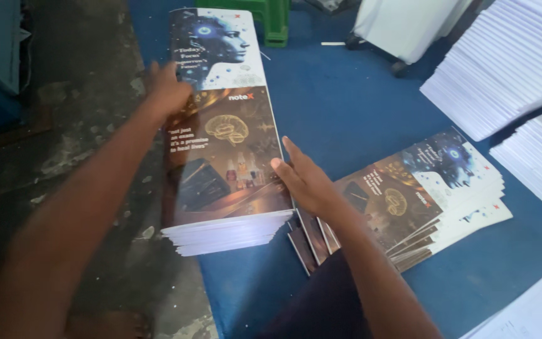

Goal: The person sits on the floor and assembles notebooks by inserting a stack of blank pages into a printed cover. They repeat this process multiple times, stacking the completed notebooks to the side.

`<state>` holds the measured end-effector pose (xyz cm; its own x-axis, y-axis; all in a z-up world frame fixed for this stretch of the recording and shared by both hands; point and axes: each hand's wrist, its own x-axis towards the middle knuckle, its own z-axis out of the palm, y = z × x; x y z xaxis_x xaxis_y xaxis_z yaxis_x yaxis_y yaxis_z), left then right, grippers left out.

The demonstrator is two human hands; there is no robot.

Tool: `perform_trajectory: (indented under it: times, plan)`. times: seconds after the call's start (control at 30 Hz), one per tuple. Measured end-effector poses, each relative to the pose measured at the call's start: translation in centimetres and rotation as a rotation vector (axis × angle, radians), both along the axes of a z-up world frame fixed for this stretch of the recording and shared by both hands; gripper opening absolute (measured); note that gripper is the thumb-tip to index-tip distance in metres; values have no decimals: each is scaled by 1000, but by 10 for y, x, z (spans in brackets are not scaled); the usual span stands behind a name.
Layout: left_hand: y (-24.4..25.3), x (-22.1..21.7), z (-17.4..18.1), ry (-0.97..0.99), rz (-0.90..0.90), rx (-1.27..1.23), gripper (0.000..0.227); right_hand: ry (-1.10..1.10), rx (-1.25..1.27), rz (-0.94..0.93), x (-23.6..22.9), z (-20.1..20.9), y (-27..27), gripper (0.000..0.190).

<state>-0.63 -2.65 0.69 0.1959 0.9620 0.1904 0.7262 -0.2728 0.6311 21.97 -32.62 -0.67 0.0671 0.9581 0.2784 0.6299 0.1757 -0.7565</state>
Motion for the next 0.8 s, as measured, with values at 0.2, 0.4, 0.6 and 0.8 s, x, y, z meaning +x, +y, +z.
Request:
perform_trajectory:
  times: [0.2,0.4,0.6,0.8]
  plan:
    - [-8,65,37,-71,-195,486,46,-62,-176,-197,46,25,-48,76]
    - [-70,174,73,-123,-417,448,32,103,-259,-392,99,34,-107,74]
    - [-154,268,86,-161,-752,412,15,128,-361,-620,149,11,-169,64]
    - [-229,342,55,-214,-1011,442,13,176,-406,-736,178,-21,-233,60]
